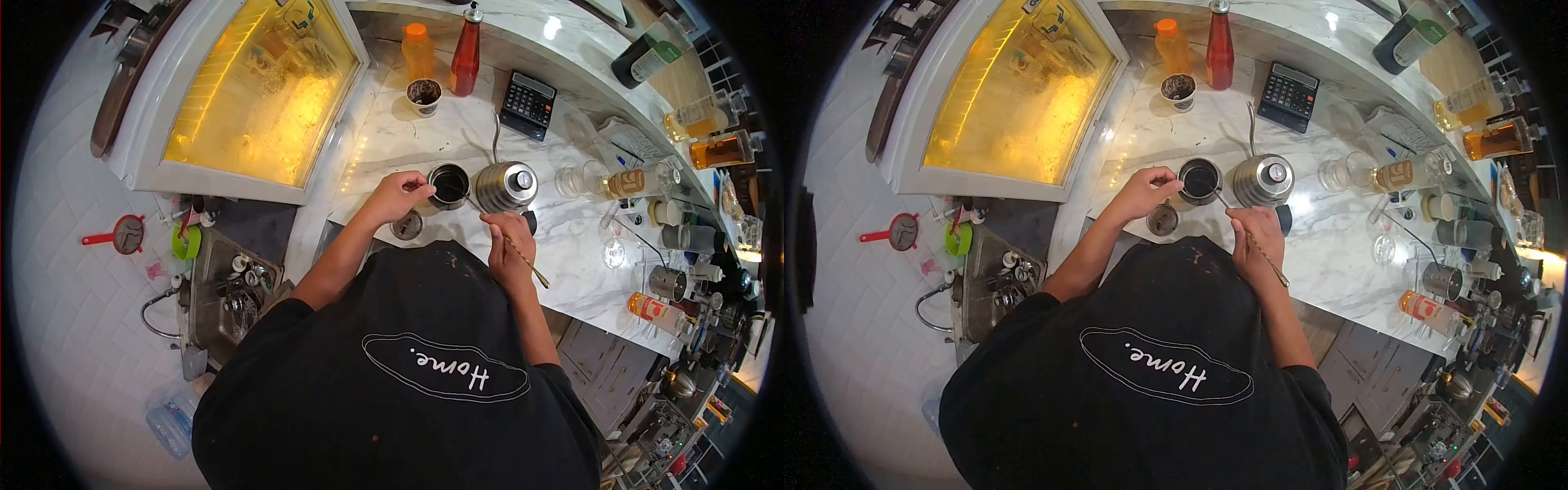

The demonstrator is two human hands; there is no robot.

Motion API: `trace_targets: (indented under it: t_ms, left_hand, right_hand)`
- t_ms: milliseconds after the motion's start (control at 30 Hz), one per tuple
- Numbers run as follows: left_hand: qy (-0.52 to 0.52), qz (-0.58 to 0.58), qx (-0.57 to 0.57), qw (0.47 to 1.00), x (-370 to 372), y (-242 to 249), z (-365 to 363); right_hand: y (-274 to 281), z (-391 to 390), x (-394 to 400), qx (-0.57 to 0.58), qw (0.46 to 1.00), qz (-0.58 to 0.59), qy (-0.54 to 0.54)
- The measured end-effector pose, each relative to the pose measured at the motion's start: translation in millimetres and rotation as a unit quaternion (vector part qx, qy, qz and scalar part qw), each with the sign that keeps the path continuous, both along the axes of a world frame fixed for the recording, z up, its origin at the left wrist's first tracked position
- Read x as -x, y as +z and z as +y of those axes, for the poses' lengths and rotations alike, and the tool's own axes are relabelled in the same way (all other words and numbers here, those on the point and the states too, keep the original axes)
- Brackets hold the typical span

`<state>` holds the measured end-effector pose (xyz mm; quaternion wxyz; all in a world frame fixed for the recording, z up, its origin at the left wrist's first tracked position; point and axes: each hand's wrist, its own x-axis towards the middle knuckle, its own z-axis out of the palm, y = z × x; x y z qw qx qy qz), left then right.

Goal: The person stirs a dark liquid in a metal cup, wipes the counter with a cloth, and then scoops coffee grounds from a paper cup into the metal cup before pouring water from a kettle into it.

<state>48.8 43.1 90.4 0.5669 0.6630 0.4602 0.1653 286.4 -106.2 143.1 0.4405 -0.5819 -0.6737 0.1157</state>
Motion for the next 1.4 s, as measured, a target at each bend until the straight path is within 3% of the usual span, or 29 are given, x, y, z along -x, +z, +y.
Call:
trace_targets:
  t_ms: [1033,1400]
  left_hand:
    - [0.01,0.001,0.003,1.0,-2,5,-2]
    - [-0.03,0.02,0.0,0.999,2,-9,2]
  right_hand:
    - [0,-2,-1,0.017,0.999,0.027,-0.008]
    - [2,2,1,0.003,0.999,0.024,-0.033]
